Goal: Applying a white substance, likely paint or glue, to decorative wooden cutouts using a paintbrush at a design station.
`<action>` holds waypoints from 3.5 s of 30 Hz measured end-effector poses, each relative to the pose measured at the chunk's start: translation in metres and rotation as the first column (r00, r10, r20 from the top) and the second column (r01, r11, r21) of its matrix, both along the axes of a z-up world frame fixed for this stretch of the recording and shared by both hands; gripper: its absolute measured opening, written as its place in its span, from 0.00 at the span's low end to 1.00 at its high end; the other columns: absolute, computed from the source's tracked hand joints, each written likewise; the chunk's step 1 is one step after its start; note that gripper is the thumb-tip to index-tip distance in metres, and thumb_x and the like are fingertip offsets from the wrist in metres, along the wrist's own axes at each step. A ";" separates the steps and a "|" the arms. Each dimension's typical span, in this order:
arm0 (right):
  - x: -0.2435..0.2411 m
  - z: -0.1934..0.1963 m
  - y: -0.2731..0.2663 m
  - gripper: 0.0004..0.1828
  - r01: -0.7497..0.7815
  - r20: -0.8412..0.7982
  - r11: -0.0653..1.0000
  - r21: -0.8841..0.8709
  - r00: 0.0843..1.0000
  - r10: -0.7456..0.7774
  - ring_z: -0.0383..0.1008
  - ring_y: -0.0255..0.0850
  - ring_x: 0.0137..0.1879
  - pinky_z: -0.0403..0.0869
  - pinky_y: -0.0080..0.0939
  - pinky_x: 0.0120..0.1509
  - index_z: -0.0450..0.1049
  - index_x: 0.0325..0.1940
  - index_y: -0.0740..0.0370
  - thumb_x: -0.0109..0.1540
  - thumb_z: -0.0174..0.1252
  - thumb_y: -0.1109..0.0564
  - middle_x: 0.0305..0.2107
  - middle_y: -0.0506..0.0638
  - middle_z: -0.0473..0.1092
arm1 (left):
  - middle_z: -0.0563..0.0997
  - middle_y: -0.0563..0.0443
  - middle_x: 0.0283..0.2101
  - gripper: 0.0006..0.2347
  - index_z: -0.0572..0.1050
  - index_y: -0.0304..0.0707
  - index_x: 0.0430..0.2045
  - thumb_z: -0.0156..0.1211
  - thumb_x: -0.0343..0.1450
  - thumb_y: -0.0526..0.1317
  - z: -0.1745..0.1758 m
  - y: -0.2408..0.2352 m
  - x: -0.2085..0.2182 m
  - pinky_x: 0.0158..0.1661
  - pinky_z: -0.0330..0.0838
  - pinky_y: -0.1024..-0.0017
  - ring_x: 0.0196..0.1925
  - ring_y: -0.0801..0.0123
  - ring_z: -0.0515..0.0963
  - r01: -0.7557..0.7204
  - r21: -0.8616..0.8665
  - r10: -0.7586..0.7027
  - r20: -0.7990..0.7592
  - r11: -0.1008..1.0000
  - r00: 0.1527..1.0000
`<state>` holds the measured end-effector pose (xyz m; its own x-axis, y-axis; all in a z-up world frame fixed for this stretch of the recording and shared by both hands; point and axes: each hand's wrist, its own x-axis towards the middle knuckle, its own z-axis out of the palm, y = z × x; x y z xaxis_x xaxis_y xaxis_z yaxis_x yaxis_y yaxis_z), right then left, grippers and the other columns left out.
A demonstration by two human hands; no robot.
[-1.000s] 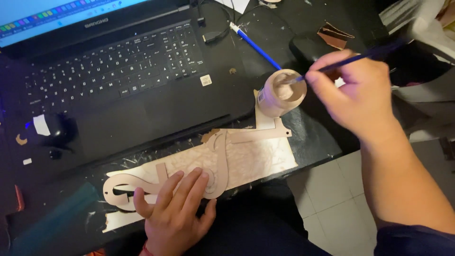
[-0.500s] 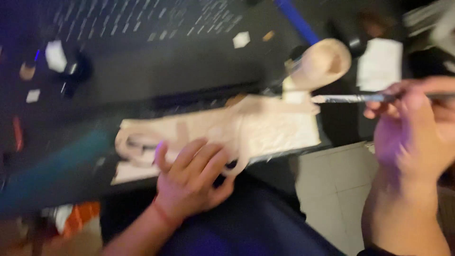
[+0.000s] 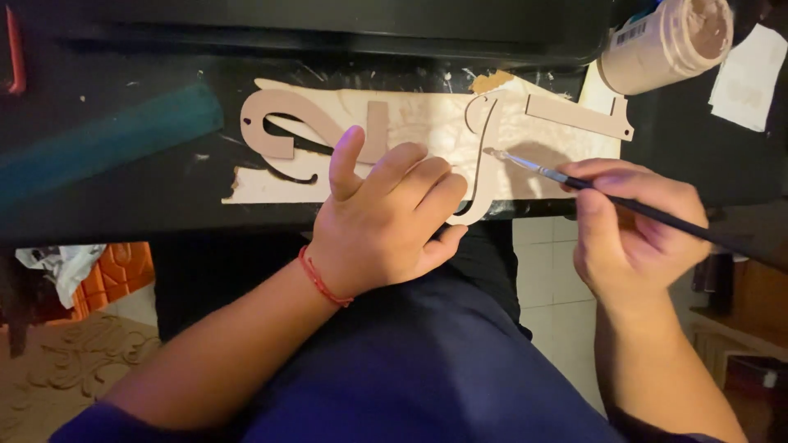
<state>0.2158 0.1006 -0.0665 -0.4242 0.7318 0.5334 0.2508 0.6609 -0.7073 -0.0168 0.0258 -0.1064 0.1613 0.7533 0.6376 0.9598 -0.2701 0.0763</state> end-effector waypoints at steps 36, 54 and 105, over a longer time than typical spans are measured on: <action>0.022 0.005 0.021 0.09 -0.197 0.015 0.918 0.344 0.979 0.205 0.76 0.64 0.38 0.79 0.54 0.41 0.62 0.37 0.80 0.65 0.54 0.68 0.32 0.79 0.69 | 0.73 0.69 0.41 0.11 0.72 0.55 0.37 0.67 0.64 0.42 -0.002 -0.002 -0.005 0.70 0.39 0.58 0.48 0.78 0.75 0.053 0.029 -0.054 0.042 0.998 0.998; 0.021 0.007 -0.002 0.04 -0.373 0.209 0.914 0.159 0.918 0.338 0.80 0.61 0.41 0.82 0.51 0.48 0.67 0.34 0.75 0.59 0.56 0.71 0.34 0.74 0.72 | 0.77 0.67 0.44 0.09 0.71 0.53 0.36 0.66 0.68 0.41 -0.001 -0.001 -0.003 0.68 0.39 0.58 0.50 0.75 0.77 0.091 0.000 -0.091 0.082 0.996 0.992; 0.052 -0.019 -0.007 0.05 -0.298 -0.003 0.954 0.031 0.954 0.298 0.81 0.56 0.43 0.85 0.41 0.44 0.64 0.40 0.72 0.63 0.54 0.71 0.34 0.69 0.72 | 0.78 0.68 0.44 0.10 0.71 0.53 0.36 0.69 0.69 0.41 -0.007 -0.002 0.000 0.70 0.38 0.59 0.48 0.74 0.78 0.085 0.089 -0.086 0.015 0.992 0.996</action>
